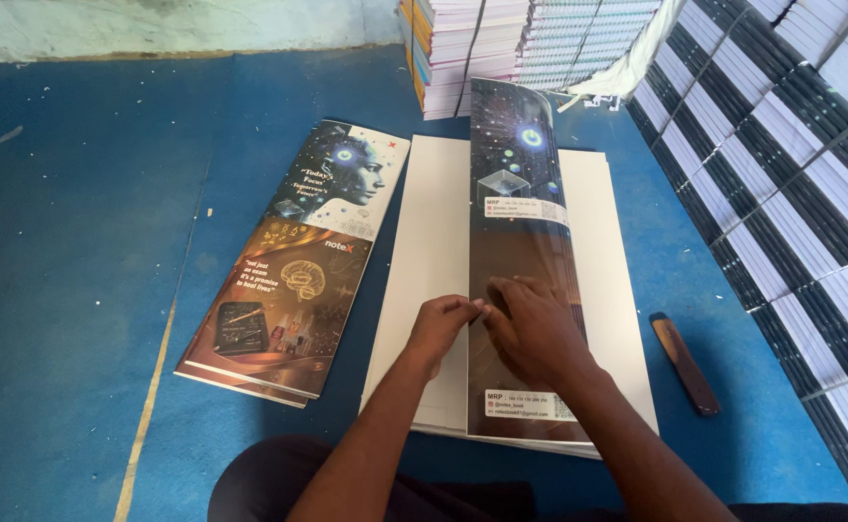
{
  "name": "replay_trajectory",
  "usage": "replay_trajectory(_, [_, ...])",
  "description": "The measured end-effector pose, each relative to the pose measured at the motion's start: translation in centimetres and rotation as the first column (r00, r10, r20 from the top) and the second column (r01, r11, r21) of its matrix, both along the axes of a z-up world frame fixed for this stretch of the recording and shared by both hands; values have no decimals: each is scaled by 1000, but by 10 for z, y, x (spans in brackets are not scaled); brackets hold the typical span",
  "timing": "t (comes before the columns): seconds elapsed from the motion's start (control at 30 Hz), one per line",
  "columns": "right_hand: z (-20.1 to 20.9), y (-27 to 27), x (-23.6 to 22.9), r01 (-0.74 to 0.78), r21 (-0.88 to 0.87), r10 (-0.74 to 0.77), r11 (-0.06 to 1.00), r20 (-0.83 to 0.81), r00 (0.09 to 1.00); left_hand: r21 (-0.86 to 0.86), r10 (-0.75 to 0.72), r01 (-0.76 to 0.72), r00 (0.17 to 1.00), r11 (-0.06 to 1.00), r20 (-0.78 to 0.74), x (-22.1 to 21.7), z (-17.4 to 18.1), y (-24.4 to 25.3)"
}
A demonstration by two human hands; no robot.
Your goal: The person is binding books by placing a cover sheet over a stack of pages, folding it over, and pressing the spine with a wooden tool. They repeat this process for multiple books, stacking the finished ones to the left.
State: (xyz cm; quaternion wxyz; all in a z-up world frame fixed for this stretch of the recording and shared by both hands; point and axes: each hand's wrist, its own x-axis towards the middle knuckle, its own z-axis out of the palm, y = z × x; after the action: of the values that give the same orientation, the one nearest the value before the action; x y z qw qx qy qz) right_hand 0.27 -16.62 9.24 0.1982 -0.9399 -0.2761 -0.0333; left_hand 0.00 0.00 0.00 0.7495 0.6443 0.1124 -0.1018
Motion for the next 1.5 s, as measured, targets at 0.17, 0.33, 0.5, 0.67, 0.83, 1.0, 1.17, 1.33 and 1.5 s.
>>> replay_trajectory(0.17, [7,-3,2,142,7,-139,990,-185,973,-61,53,-53,998,997,-16,4,-7,-1])
replay_trajectory(0.33, [-4,-22,23,51,240,-92,970,163,982,3,49,-49,998,999,-47,9,-6,-2])
replay_trajectory(0.5, [-18,-46,67,168,247,-213,954,170,962,29,52,-49,994,998,-98,11,-5,-1])
replay_trajectory(0.67, [-34,-61,104,171,298,-157,939,-70,985,30,53,-49,989,998,-140,12,-2,2])
replay_trajectory(0.83, [-56,-60,109,135,344,-115,929,-78,990,34,63,-58,985,998,-158,13,0,6])
replay_trajectory(1.0, [-65,-58,106,190,317,-163,929,-109,980,87,105,-93,984,992,-143,21,-8,10])
replay_trajectory(1.17, [-68,-57,110,262,298,-215,918,-181,960,190,145,-130,987,973,-69,32,-21,8])
replay_trajectory(1.33, [-72,-48,108,267,231,-237,936,-147,960,405,209,-152,973,901,-99,39,-24,4])
replay_trajectory(1.5, [-76,-41,108,316,112,-297,942,-161,941,614,244,-169,969,771,-40,42,-26,-2])
